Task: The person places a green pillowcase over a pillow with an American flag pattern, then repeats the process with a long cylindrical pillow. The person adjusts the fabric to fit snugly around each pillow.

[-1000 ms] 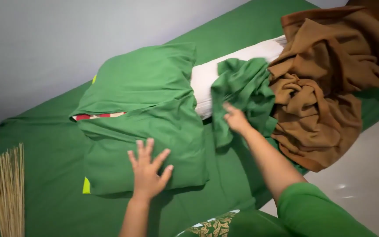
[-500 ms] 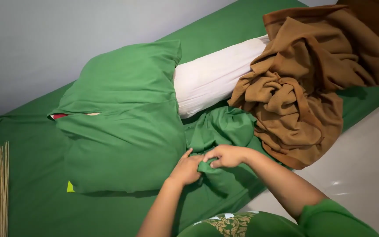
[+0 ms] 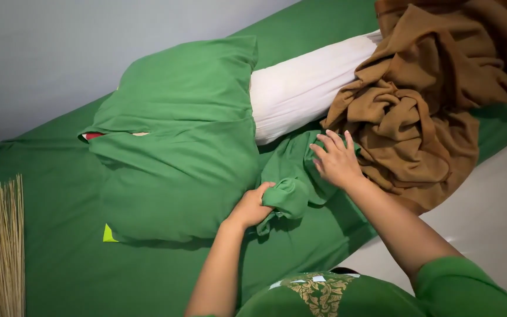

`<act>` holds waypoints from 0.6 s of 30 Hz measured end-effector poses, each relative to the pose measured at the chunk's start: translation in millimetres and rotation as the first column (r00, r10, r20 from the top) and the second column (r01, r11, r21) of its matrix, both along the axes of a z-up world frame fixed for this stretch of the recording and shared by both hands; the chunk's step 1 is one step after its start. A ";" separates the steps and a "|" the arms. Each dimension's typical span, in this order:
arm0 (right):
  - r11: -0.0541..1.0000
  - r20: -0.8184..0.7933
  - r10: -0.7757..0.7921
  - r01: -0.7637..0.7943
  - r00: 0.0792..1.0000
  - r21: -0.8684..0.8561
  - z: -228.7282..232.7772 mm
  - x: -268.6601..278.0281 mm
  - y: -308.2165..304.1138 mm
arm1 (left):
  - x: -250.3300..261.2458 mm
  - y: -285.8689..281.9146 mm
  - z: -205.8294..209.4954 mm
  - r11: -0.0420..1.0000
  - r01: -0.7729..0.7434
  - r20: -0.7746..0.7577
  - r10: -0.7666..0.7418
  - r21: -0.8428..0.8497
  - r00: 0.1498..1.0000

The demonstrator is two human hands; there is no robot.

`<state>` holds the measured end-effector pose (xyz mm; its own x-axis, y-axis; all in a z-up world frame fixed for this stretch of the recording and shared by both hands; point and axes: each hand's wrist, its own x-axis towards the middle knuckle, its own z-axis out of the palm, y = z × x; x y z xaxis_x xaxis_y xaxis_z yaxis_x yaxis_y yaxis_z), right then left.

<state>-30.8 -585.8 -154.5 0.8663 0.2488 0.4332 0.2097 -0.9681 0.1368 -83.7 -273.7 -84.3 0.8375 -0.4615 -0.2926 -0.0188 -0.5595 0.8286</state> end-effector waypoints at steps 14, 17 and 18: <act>0.912 -0.283 -0.206 0.078 0.937 -0.403 22.1 64.3 -80.4 | 52.8 -52.4 -59.3 0.959 -0.107 0.208 0.164 -0.261 0.964; 0.894 -0.325 -0.289 0.131 0.900 -0.429 30.2 73.1 -130.4 | 82.0 -78.1 -48.7 0.988 -0.037 0.400 0.095 -0.150 0.911; 0.870 -0.378 -0.363 0.166 0.851 -0.464 40.5 72.1 -145.6 | 94.8 -88.0 -44.7 0.999 0.026 0.526 0.002 -0.045 0.850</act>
